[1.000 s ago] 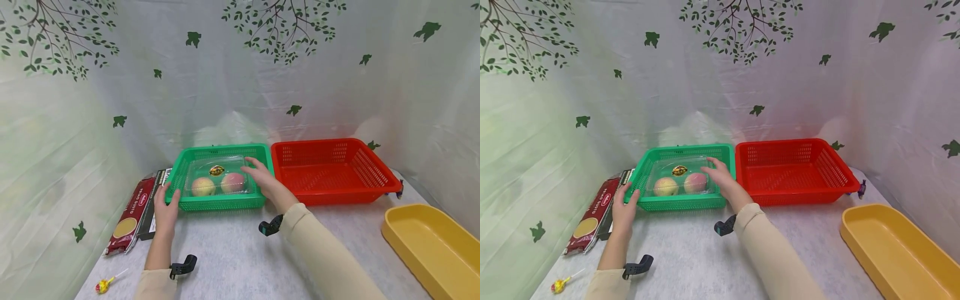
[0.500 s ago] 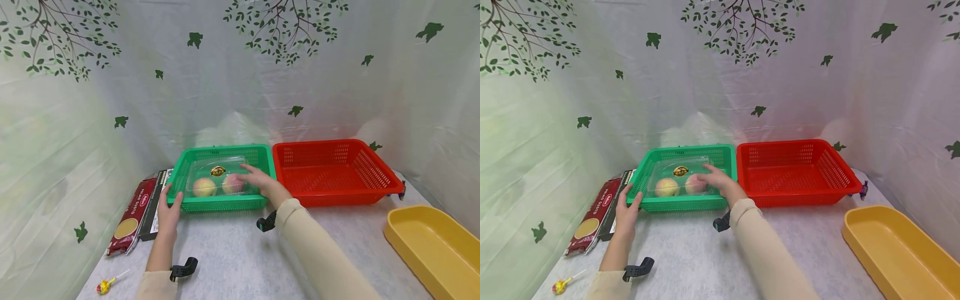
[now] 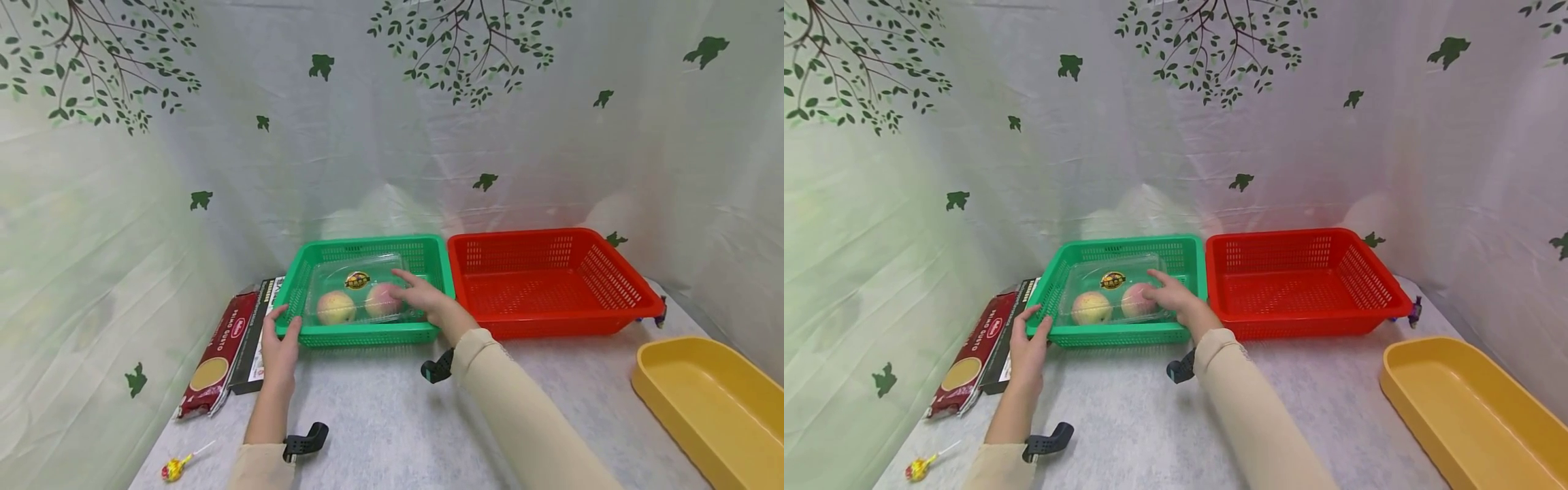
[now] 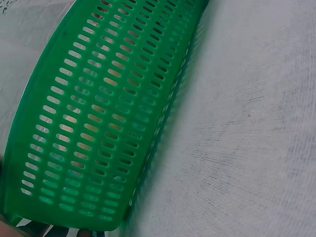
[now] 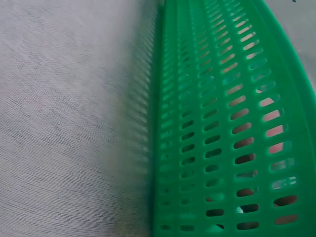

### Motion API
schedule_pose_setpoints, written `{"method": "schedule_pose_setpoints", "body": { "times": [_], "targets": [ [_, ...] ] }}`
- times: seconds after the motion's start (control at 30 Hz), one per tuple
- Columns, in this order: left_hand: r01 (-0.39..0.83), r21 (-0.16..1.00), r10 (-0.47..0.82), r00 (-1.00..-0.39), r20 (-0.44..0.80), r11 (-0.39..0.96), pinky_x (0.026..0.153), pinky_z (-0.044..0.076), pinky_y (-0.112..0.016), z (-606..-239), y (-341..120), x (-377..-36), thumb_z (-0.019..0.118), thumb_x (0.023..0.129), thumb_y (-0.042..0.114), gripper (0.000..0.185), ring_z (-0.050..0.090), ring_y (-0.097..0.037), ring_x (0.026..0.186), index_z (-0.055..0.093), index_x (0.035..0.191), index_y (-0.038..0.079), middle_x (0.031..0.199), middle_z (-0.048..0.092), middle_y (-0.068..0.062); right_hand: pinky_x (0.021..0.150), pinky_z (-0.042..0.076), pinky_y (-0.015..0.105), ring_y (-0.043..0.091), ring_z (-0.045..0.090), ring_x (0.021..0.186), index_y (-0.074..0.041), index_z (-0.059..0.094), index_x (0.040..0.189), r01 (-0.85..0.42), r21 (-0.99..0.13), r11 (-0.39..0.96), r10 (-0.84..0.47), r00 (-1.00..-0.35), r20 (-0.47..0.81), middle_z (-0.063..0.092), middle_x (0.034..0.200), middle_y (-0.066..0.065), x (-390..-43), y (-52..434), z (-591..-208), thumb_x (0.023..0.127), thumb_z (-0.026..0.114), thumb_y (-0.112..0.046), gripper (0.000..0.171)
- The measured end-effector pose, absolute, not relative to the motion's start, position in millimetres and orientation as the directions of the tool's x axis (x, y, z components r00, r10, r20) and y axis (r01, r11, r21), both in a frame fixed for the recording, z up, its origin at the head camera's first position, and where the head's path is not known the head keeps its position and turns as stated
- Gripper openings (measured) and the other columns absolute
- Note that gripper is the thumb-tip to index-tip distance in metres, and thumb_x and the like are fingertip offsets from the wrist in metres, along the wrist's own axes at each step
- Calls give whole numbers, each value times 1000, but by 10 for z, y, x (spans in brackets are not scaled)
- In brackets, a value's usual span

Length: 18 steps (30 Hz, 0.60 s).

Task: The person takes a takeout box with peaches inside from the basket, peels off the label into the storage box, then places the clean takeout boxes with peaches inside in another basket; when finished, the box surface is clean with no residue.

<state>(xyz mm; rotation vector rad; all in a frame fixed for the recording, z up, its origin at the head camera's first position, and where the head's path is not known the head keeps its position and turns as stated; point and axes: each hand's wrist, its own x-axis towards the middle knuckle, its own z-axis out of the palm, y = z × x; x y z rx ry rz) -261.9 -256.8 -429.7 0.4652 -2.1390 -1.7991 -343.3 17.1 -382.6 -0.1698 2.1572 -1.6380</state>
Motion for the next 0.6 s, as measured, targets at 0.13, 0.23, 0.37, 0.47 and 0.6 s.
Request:
{"method": "schedule_pose_setpoints", "body": {
  "times": [0.13,0.23,0.37,0.47,0.6],
  "targets": [
    [-48,985,-438,-898,29,164,124,21,-57,-4295,-2554,-2614,50,104,27,51,16,-29,154,33,152,22,167,19,-7,108,30,76,38,24,152,-39,33,155,144,-950,278,-320,-918,-233,21,167,7,-3406,160,-3842,103,55,-33,57],
    [-43,984,-442,-896,39,174,124,21,-57,-4295,-2550,-2610,50,104,27,52,16,-29,154,33,153,22,167,19,-7,106,32,76,39,24,151,-39,33,154,120,-959,257,-297,-935,-197,20,167,8,-3405,155,-3849,103,53,-32,55],
    [-37,981,-445,-894,51,188,124,20,-56,-4297,-2551,-2600,49,104,27,52,17,-29,154,33,153,21,167,20,-8,113,28,71,38,16,154,-37,36,153,56,-963,262,-242,-963,-122,13,168,8,-3413,143,-3846,102,54,-28,54],
    [-29,982,-450,-891,59,187,124,20,-56,-4304,-2545,-2600,49,104,26,51,17,-30,154,34,152,20,167,21,-8,118,24,65,36,15,154,-34,40,151,17,-961,275,-206,-975,-76,14,166,9,-3423,136,-3842,101,54,-23,53],
    [-19,983,-464,-883,68,182,125,17,-56,-4316,-2528,-2606,50,104,24,50,15,-29,154,36,151,19,166,22,-9,116,30,59,35,22,150,-34,43,149,-3,-960,280,-186,-981,-52,18,164,9,-3428,136,-3841,102,50,-16,51]
  ]
}}
